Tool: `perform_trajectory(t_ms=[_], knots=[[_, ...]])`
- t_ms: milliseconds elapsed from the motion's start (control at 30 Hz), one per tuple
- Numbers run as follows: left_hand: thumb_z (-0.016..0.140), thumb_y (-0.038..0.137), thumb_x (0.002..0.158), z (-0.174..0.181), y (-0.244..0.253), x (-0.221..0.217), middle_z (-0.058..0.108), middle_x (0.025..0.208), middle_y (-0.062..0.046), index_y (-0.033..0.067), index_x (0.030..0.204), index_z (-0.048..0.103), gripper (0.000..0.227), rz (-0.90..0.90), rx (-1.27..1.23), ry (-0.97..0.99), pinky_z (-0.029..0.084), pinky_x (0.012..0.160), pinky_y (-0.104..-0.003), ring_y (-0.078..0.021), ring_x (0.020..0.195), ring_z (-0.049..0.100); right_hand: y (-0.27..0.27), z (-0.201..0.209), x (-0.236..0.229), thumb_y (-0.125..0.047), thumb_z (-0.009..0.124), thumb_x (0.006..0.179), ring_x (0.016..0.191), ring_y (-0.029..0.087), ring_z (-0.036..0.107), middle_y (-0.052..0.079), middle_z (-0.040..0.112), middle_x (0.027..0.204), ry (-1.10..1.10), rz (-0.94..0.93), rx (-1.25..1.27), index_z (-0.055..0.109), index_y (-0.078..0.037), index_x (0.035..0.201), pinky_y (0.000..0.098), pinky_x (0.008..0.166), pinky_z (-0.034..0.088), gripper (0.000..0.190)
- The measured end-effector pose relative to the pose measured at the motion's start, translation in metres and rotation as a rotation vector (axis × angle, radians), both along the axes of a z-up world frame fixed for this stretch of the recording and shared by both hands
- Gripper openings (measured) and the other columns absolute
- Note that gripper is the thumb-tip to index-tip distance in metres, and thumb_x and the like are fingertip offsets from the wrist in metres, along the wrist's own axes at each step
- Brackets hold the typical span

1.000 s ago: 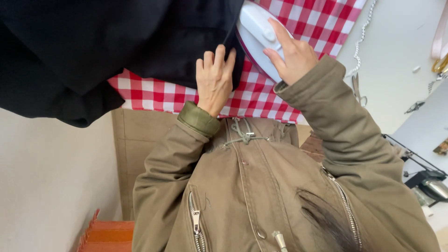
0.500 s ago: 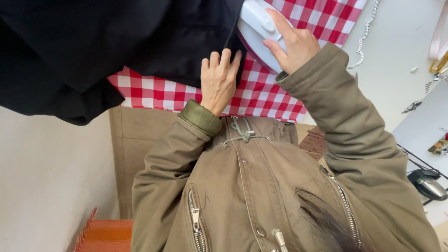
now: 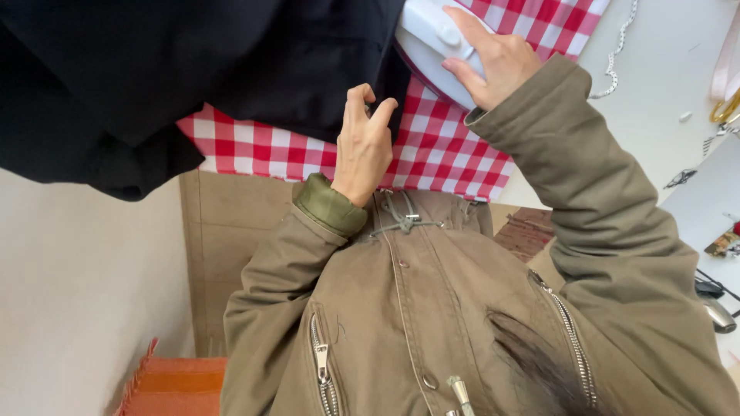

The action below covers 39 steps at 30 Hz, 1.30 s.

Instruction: Ironing a piece of black fabric on a checkered surface.

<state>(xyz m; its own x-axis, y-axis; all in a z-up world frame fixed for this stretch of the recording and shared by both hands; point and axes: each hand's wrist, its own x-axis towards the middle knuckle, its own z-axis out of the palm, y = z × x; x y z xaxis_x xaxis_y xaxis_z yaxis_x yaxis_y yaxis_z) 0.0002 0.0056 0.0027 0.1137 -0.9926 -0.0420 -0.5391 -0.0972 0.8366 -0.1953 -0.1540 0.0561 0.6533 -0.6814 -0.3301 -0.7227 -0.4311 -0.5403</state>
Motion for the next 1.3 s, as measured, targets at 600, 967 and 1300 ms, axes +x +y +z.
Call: perform_trajectory(t_ms=[600,967,1300], knots=[[0.067,0.011,0.084,-0.031,0.073,-0.085,0.053,0.078,-0.003,0.0119,0.078,0.060,0.009,-0.076,0.198,-1.000,0.048,0.057,-0.031,-0.0190,0.071,0.058,0.055,0.011,-0.020,-0.031,0.067,0.098,0.089,0.040,0.071,0.017,0.074,0.111,0.157,0.344,0.129,0.045,-0.019,0.154,0.0517,0.078,0.056,0.062],[0.065,0.013,0.105,0.013,0.085,-0.024,0.064,0.092,-0.009,0.0071,0.110,0.066,0.008,0.385,-0.022,-0.349,0.051,0.067,-0.042,-0.0290,0.080,0.065,0.070,0.017,-0.018,-0.034,0.063,0.100,0.088,0.040,0.072,0.017,0.074,0.108,0.232,0.350,0.194,0.043,-0.024,0.156,0.0527,0.079,0.056,0.061],[0.069,0.011,0.103,-0.004,0.087,-0.026,0.062,0.088,-0.010,0.0035,0.098,0.062,0.011,0.391,-0.015,-0.244,0.050,0.062,-0.040,-0.0276,0.073,0.064,0.077,0.016,-0.013,-0.033,0.061,0.099,0.088,0.039,0.072,0.015,0.075,0.108,0.251,0.396,0.219,0.042,-0.025,0.156,0.0522,0.082,0.055,0.061]])
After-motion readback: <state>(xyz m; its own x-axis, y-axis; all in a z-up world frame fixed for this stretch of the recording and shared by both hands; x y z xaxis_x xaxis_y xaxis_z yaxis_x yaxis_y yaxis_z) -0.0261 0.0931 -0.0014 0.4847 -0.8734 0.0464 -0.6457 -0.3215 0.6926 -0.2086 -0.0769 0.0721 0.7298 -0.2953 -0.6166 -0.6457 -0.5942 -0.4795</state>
